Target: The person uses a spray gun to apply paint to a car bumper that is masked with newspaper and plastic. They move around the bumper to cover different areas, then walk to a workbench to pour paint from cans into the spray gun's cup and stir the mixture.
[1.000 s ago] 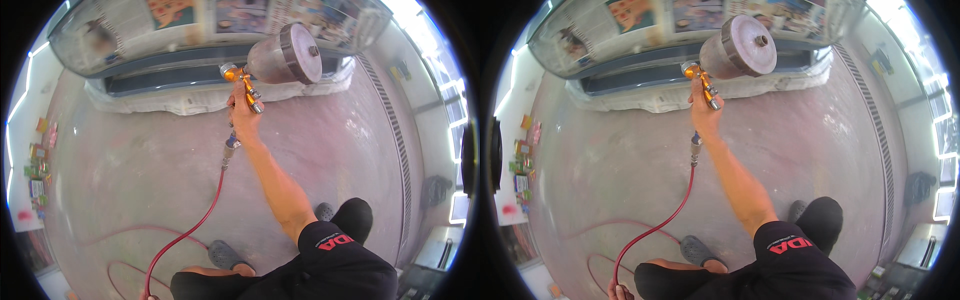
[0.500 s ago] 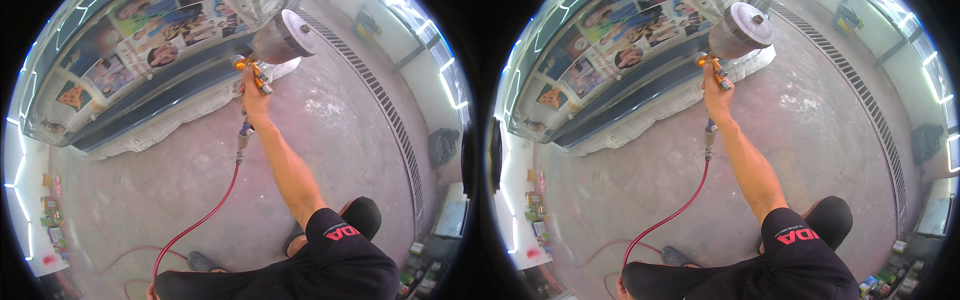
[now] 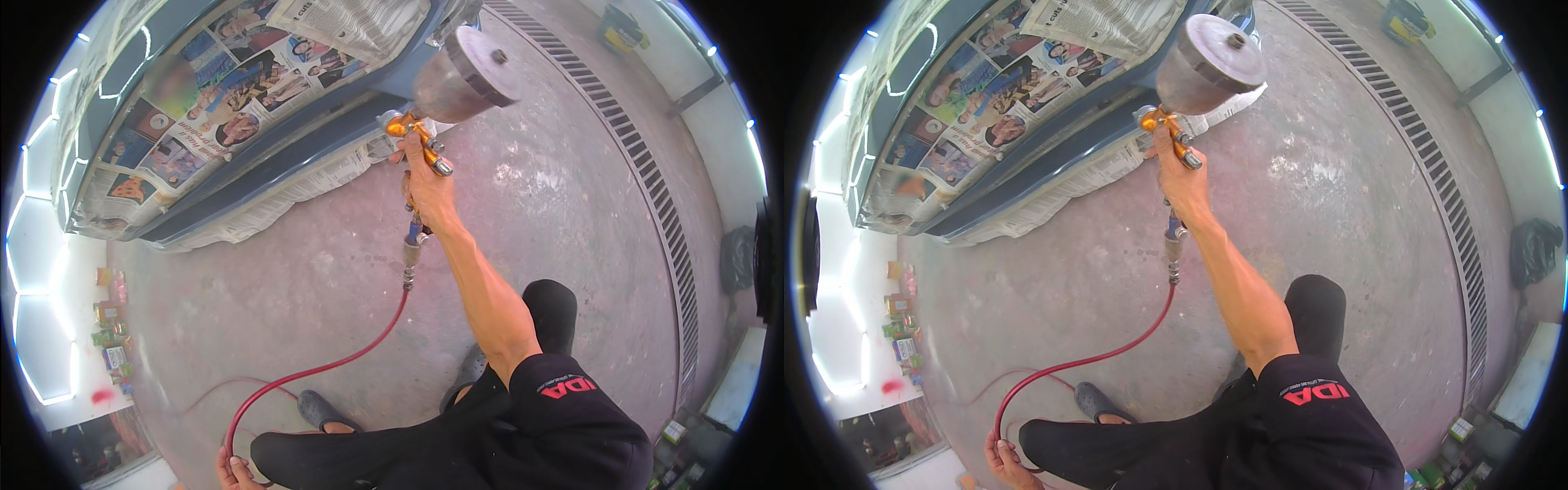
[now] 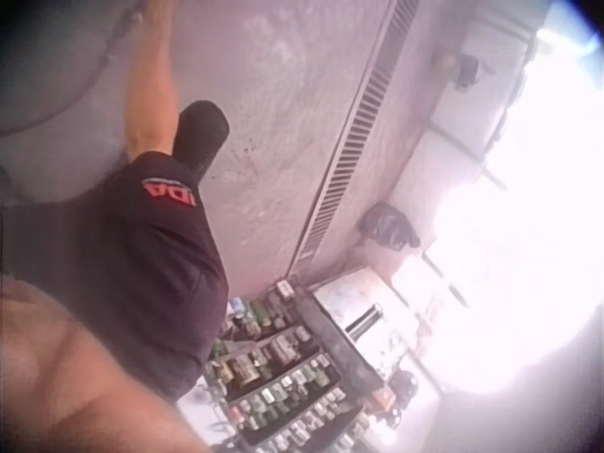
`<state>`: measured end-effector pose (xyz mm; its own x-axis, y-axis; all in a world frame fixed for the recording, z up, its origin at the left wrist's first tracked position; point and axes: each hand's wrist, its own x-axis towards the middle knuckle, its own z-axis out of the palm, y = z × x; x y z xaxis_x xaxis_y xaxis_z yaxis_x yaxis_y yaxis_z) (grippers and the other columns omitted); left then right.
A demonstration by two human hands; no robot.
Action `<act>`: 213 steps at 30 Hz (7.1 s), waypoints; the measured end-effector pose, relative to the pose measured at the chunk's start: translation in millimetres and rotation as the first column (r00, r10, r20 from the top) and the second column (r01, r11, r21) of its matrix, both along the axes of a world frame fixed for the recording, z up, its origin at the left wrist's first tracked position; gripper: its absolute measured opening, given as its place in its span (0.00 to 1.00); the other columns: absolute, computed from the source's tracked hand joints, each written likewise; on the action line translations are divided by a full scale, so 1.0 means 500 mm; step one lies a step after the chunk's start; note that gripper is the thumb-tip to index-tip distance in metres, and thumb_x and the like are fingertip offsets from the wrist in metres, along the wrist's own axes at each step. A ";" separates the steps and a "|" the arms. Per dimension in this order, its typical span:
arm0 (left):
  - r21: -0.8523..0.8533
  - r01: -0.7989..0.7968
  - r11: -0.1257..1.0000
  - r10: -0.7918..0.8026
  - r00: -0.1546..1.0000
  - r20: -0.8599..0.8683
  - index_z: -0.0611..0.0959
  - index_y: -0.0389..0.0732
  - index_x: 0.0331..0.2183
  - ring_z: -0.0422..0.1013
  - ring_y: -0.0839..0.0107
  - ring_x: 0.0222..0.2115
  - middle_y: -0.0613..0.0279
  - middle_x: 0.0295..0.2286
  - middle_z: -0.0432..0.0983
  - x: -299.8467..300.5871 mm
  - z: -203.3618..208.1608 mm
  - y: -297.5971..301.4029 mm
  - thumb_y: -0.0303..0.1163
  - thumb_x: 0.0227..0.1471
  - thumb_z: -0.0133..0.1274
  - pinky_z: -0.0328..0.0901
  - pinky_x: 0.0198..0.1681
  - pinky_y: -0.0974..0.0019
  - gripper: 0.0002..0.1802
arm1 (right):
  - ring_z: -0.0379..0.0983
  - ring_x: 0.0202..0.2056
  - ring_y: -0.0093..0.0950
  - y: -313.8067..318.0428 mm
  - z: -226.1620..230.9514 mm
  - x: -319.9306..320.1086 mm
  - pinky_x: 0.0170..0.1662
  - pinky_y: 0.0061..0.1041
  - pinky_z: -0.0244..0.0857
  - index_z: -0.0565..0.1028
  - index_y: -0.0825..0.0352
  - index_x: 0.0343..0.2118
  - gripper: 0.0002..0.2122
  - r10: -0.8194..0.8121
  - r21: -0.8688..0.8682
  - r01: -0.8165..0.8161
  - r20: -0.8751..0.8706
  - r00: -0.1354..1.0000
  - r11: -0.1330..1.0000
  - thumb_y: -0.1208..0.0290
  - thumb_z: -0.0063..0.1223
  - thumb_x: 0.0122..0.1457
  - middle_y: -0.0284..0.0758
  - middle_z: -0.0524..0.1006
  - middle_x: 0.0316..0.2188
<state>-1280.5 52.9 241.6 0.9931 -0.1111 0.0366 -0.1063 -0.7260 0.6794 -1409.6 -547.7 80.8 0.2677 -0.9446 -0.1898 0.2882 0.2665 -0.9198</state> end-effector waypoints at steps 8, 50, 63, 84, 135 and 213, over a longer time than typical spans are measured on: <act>0.030 0.148 0.989 -0.150 0.985 0.081 0.86 0.32 0.54 0.81 0.69 0.38 0.55 0.40 0.87 -0.095 0.032 -0.111 0.30 0.67 0.59 0.75 0.46 0.64 0.17 | 0.65 0.19 0.16 -0.124 0.061 -0.057 0.21 0.23 0.56 0.84 0.65 0.51 0.26 -0.105 -0.234 0.064 -0.166 0.981 0.970 0.42 0.58 0.72 0.27 0.75 0.25; 0.289 0.461 0.839 -0.505 0.857 0.099 0.84 0.33 0.51 0.73 0.76 0.33 0.62 0.37 0.82 -0.202 0.072 -0.406 0.29 0.67 0.60 0.69 0.39 0.69 0.14 | 0.66 0.18 0.16 -0.328 0.084 -0.411 0.20 0.21 0.58 0.81 0.67 0.51 0.29 -0.224 -0.036 0.224 -0.024 0.974 0.974 0.38 0.56 0.71 0.34 0.83 0.38; -0.008 0.950 0.313 -0.761 0.246 -0.601 0.82 0.40 0.57 0.85 0.60 0.36 0.45 0.36 0.87 -0.234 -0.083 -0.673 0.40 0.65 0.62 0.75 0.42 0.59 0.23 | 0.64 0.18 0.13 -0.356 0.310 -0.472 0.19 0.20 0.57 0.82 0.65 0.57 0.35 -0.297 -0.328 0.171 -0.389 0.872 0.929 0.33 0.58 0.67 0.31 0.85 0.37; -0.531 0.527 0.664 -0.548 -0.141 -0.824 0.82 0.37 0.52 0.64 0.87 0.24 0.75 0.25 0.74 -0.214 -0.213 -0.855 0.35 0.71 0.60 0.59 0.27 0.76 0.14 | 0.63 0.17 0.11 -0.521 0.569 -0.418 0.19 0.15 0.60 0.83 0.68 0.49 0.38 -0.404 -0.504 0.188 -0.363 0.840 0.843 0.28 0.59 0.63 0.35 0.85 0.33; -0.115 -0.334 0.935 -0.031 0.246 -0.969 0.80 0.35 0.50 0.64 0.82 0.21 0.69 0.24 0.73 -1.061 0.655 -1.340 0.34 0.70 0.59 0.58 0.22 0.74 0.14 | 0.64 0.18 0.14 -1.317 0.688 -0.427 0.20 0.20 0.56 0.82 0.66 0.40 0.27 0.139 -0.120 -0.253 -0.581 0.802 0.960 0.40 0.60 0.69 0.28 0.77 0.27; 0.027 -0.423 0.906 0.415 0.897 0.155 0.86 0.31 0.40 0.65 0.83 0.26 0.72 0.23 0.73 -0.922 -0.100 -1.264 0.35 0.70 0.58 0.61 0.31 0.70 0.15 | 0.65 0.24 0.14 -0.726 0.045 -0.330 0.27 0.21 0.59 0.82 0.69 0.45 0.22 0.711 -0.437 -0.591 0.189 0.677 0.678 0.48 0.59 0.74 0.28 0.78 0.27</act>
